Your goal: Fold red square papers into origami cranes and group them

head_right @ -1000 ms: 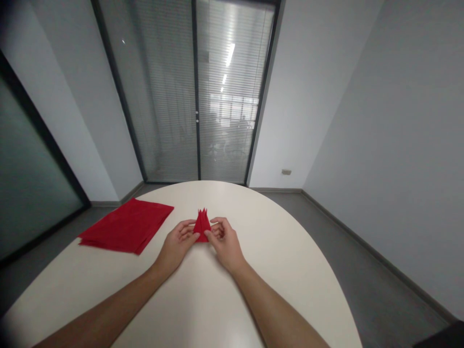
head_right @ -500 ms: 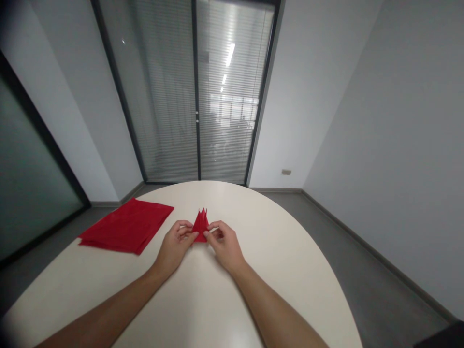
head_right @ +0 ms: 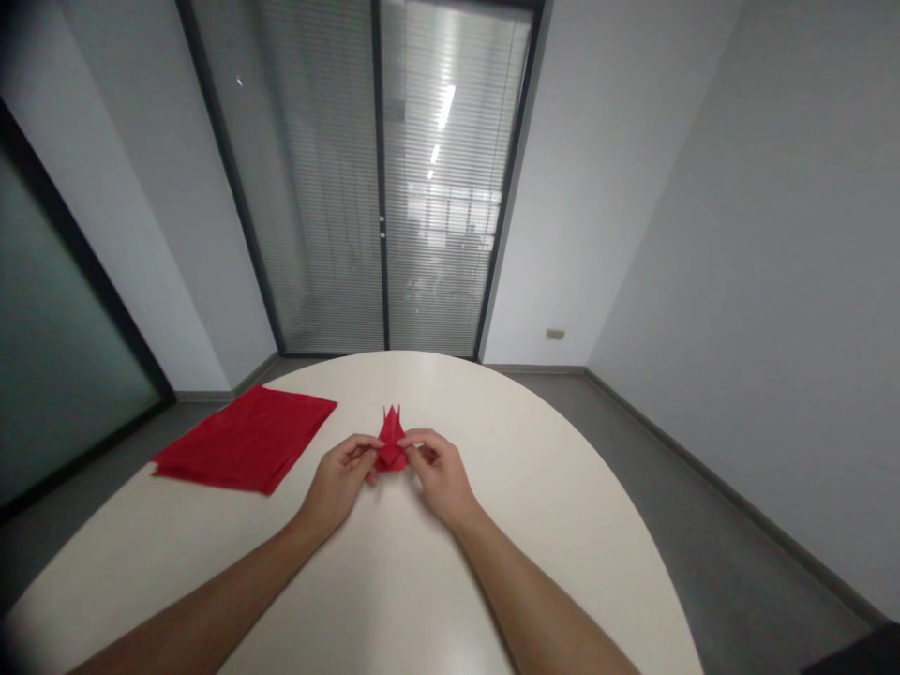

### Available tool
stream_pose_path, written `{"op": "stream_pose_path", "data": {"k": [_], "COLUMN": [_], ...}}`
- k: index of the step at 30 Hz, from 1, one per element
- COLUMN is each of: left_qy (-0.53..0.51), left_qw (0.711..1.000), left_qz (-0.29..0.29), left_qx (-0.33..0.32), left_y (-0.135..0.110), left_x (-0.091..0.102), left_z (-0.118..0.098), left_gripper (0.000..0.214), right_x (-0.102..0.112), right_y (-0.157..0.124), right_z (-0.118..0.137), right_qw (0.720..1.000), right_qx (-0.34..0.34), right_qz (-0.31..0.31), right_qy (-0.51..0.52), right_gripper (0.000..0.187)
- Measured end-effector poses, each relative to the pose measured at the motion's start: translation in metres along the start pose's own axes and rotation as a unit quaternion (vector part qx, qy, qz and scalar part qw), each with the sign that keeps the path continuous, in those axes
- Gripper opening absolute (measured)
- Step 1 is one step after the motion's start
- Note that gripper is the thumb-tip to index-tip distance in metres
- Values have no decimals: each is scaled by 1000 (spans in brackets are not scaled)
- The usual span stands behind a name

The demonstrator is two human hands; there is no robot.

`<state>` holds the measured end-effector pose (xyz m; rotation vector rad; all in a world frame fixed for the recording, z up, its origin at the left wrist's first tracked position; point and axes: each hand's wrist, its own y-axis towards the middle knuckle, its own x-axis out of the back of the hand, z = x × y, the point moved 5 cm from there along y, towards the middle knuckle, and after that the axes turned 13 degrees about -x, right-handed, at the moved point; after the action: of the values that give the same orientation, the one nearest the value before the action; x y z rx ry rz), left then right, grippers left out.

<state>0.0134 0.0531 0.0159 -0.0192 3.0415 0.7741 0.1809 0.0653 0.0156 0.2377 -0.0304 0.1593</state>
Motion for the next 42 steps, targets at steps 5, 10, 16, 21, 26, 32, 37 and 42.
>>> {"op": "stream_pose_path", "data": {"k": [5,10,16,21,26,32,37,42], "left_qy": [19,27,5,-13,-20,-17,1,27], "left_qw": [1000,999,1000,1000,1000,1000,999,999], "left_qz": [8,26,13,-15,-16,1,13,18], "left_qx": [-5,17,20,-12,-18,-21,-36,-37], "left_y": [-1,-2,-1,1,2,1,-1,0], "left_x": [1,-2,-4,-3,-3,-4,-3,-2], "left_z": [-8,-12,-5,-1,1,-1,-1,-1], "left_gripper": [26,31,31,30,32,36,29,35], "right_x": [0,-1,-2,-4,-5,-3,-3,-3], "right_y": [-1,-1,-1,-1,-1,-2,-1,-1], "right_z": [3,5,6,0,0,3,1,3], "right_qw": [999,999,999,998,999,999,999,997], "right_qx": [-4,-19,-32,-63,-40,-30,-37,-52], "right_qz": [-7,-6,9,3,1,7,10,10], "right_qy": [-34,-29,5,14,18,-19,-36,-53], "right_gripper": [15,12,17,25,29,30,27,24]}}
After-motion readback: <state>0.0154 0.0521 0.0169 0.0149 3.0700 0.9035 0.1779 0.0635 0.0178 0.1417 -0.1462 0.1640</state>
